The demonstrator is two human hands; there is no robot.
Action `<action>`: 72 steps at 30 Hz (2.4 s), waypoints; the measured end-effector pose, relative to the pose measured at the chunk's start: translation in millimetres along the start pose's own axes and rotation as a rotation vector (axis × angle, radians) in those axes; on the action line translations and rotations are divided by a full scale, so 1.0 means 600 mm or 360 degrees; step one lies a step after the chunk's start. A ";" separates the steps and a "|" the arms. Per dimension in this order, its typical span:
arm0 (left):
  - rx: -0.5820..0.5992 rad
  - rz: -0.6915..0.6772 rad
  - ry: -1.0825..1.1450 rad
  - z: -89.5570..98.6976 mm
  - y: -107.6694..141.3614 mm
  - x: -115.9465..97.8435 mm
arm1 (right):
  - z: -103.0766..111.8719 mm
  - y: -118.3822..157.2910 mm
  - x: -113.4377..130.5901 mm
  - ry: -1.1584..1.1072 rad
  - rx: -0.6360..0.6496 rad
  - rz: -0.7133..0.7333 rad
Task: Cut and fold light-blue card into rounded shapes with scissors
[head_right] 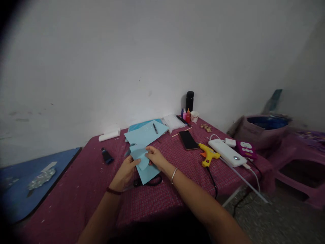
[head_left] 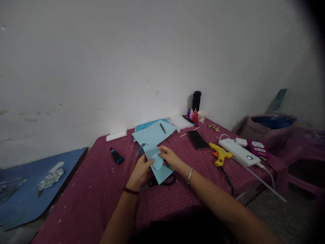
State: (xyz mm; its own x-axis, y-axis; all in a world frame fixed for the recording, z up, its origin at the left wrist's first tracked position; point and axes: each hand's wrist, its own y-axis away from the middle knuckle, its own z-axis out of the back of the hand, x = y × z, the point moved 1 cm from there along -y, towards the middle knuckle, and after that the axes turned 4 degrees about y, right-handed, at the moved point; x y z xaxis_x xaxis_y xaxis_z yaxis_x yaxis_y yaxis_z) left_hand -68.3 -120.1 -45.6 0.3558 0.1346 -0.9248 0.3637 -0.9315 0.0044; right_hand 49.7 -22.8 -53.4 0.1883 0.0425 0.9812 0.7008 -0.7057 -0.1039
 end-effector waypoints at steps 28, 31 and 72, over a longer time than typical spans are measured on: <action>-0.0372 0.0124 -0.0388 0.084 -0.038 0.014 | 0.126 -0.034 0.004 0.0871 -0.0290 -0.0002; -0.0377 -0.0008 -0.0408 0.073 -0.032 -0.002 | 0.135 -0.033 0.014 0.0984 -0.0442 0.0097; -0.0340 -0.0326 -0.0191 -0.003 0.010 -0.015 | 0.067 -0.006 0.043 0.0519 -0.0296 0.0581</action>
State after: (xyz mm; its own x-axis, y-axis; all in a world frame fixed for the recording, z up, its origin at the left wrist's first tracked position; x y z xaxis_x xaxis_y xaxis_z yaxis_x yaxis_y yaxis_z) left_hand -67.8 -126.7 -36.6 0.1570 0.2594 -0.9529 0.5943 -0.7954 -0.1186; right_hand 79.8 9.2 -34.1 0.1528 -0.4312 0.8892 0.4898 -0.7485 -0.4471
